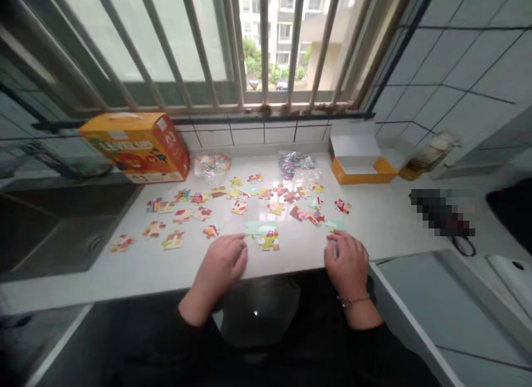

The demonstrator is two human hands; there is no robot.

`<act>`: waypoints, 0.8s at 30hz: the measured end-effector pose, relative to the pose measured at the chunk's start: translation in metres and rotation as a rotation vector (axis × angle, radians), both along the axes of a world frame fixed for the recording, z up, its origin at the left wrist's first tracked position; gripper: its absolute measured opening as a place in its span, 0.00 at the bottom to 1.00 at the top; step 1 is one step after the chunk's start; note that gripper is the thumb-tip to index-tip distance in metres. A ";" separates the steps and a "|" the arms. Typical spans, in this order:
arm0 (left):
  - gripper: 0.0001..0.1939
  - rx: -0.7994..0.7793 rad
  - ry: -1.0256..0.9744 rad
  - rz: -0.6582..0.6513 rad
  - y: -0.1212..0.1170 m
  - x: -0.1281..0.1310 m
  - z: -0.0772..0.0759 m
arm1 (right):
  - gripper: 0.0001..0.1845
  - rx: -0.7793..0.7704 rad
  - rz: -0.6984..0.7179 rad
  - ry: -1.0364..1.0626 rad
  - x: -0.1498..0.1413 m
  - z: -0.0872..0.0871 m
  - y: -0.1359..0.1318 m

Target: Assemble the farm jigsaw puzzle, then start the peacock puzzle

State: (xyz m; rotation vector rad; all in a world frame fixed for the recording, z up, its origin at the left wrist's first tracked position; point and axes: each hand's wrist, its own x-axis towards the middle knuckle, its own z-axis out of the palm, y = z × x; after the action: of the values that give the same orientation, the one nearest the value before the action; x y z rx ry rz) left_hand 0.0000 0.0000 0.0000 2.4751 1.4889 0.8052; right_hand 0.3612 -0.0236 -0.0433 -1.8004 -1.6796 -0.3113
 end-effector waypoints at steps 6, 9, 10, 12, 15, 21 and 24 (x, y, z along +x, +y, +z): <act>0.04 0.011 0.007 0.000 0.001 0.001 0.002 | 0.10 -0.010 -0.002 0.013 0.002 -0.003 0.000; 0.04 0.015 0.012 0.004 0.001 0.001 0.003 | 0.13 -0.006 -0.017 0.004 0.002 -0.005 0.000; 0.05 0.014 0.013 0.006 0.001 0.001 0.003 | 0.14 -0.002 -0.022 0.000 0.003 -0.005 0.000; 0.05 0.011 0.014 0.009 0.001 0.002 0.003 | 0.15 0.003 -0.028 -0.001 0.003 -0.006 0.000; 0.04 0.011 0.014 0.011 0.002 0.002 0.003 | 0.15 0.008 -0.021 0.011 0.004 -0.009 0.001; 0.04 0.016 0.013 0.011 0.001 0.003 0.004 | 0.15 0.098 -0.015 -0.024 0.005 -0.009 0.002; 0.05 0.041 -0.010 0.016 -0.001 0.002 0.003 | 0.14 0.105 0.009 -0.047 0.004 -0.006 0.001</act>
State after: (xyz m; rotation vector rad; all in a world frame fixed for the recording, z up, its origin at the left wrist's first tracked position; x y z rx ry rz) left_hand 0.0015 -0.0007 0.0027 2.4871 1.5063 0.8579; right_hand 0.3648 -0.0224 -0.0498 -1.7204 -1.6711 -0.4337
